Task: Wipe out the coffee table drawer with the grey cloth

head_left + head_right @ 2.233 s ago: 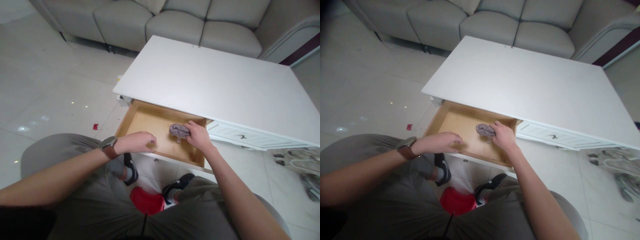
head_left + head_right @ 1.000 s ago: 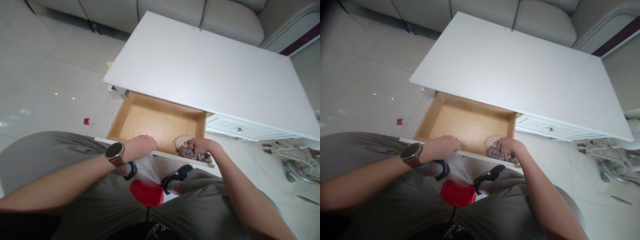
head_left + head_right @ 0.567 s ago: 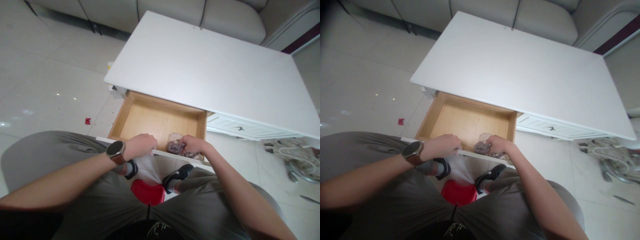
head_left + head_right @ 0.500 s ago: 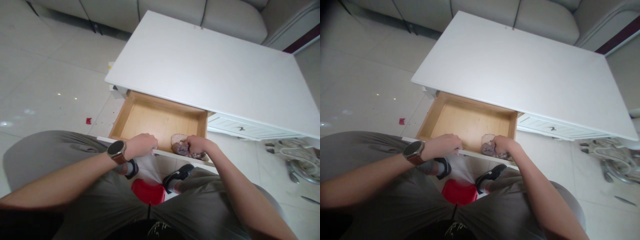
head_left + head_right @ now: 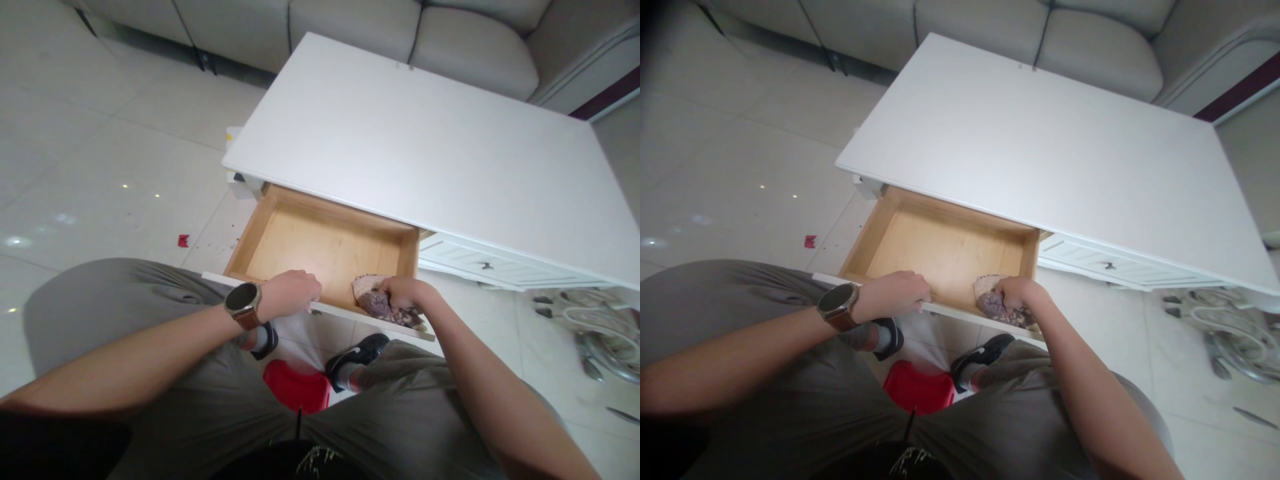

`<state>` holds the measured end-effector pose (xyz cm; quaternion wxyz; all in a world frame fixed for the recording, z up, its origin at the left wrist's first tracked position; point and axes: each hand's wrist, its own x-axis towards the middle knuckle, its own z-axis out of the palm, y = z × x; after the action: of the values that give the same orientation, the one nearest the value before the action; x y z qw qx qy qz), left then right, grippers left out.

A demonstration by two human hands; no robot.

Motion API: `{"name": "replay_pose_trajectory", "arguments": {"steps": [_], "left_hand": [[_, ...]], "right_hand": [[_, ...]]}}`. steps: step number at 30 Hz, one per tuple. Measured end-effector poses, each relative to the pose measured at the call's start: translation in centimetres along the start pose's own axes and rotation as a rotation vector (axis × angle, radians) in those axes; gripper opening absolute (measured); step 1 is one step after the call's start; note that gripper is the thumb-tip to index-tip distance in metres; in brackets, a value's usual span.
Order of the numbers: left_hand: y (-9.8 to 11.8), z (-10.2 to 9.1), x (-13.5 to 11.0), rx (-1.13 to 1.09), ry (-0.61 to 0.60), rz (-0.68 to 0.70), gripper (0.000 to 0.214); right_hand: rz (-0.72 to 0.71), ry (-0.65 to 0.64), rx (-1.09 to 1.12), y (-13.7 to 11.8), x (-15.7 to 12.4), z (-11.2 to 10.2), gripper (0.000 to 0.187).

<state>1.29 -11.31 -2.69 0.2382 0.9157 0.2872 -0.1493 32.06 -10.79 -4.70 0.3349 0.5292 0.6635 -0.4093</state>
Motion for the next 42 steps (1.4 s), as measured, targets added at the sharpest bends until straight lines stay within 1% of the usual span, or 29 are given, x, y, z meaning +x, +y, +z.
{"name": "replay_pose_trajectory", "arguments": {"steps": [3, 5, 7, 10, 12, 13, 15, 17, 19, 22, 25, 28, 30, 34, 37, 39, 41, 42], "left_hand": [[-0.3, 0.5, 0.0, -0.021, 0.031, -0.002, 0.005], [-0.3, 0.7, -0.1, -0.012, 0.061, 0.004, 0.007], [-0.2, 0.9, -0.3, 0.020, 0.088, 0.014, 0.008], [0.4, 1.2, -0.8, 0.090, 0.133, 0.018, 0.010], [1.0, 1.6, -1.3, 0.121, 0.182, 0.018, 0.014], [1.3, 1.8, -1.5, 0.123, 0.211, 0.025, 0.016], [1.9, 2.3, -2.1, 0.095, 0.264, 0.060, 0.017], [2.5, 2.8, -2.9, 0.048, 0.308, 0.098, 0.015], [3.0, 3.3, -3.7, 0.010, 0.345, 0.113, 0.015], [3.3, 3.8, -4.8, 0.011, 0.381, 0.129, 0.020], [3.3, 4.2, -5.6, 0.027, 0.392, 0.166, 0.019], [3.3, 5.0, -5.8, 0.029, 0.424, 0.180, 0.022], [3.5, 5.9, -5.7, 0.045, 0.458, 0.176, 0.024], [4.3, 7.4, -5.1, 0.074, 0.519, 0.151, 0.022], [4.9, 7.6, -4.8, 0.094, 0.512, 0.090, 0.025], [5.2, 7.4, -4.8, 0.093, 0.499, 0.071, 0.026], [5.3, 7.2, -4.9, 0.073, 0.513, 0.074, 0.026], [5.3, 7.2, -5.0, 0.063, 0.523, 0.073, 0.025]], "right_hand": [[-0.092, 0.007, 0.093, 0.2, 1.0, 0.1, 0.034], [-0.192, 0.036, 0.185, -0.3, 1.8, 0.4, 0.031], [-0.311, 0.083, 0.303, -1.4, 2.5, 1.0, 0.030], [-0.505, 0.180, 0.470, -3.9, 3.1, 1.8, 0.032], [-0.598, 0.252, 0.500, -5.3, 3.0, 2.1, 0.037], [-0.618, 0.279, 0.476, -5.8, 2.9, 2.0, 0.040], [-0.589, 0.277, 0.378, -6.0, 2.5, 1.5, 0.042], [-0.501, 0.207, 0.292, -5.5, 2.2, 0.8, 0.036], [-0.430, 0.134, 0.274, -4.8, 2.2, 0.4, 0.029], [-0.422, 0.114, 0.322, -4.8, 2.3, 0.2, 0.022], [-0.449, 0.137, 0.342, -6.3, 2.5, 0.3, 0.016], [-0.498, 0.143, 0.329, -8.9, 2.9, -0.2, 0.013], [-0.537, 0.137, 0.305, -11.1, 3.5, -0.9, 0.011], [-0.588, 0.128, 0.214, -17.0, 6.1, -3.1, 0.008], [-0.657, 0.145, 0.100, -22.2, 8.8, -4.8, 0.006], [-0.687, 0.192, 0.014, -25.5, 10.2, -5.8, 0.006], [-0.675, 0.241, -0.075, -28.0, 11.1, -6.5, 0.006], [-0.659, 0.254, -0.114, -28.8, 11.2, -6.7, 0.006]]}}
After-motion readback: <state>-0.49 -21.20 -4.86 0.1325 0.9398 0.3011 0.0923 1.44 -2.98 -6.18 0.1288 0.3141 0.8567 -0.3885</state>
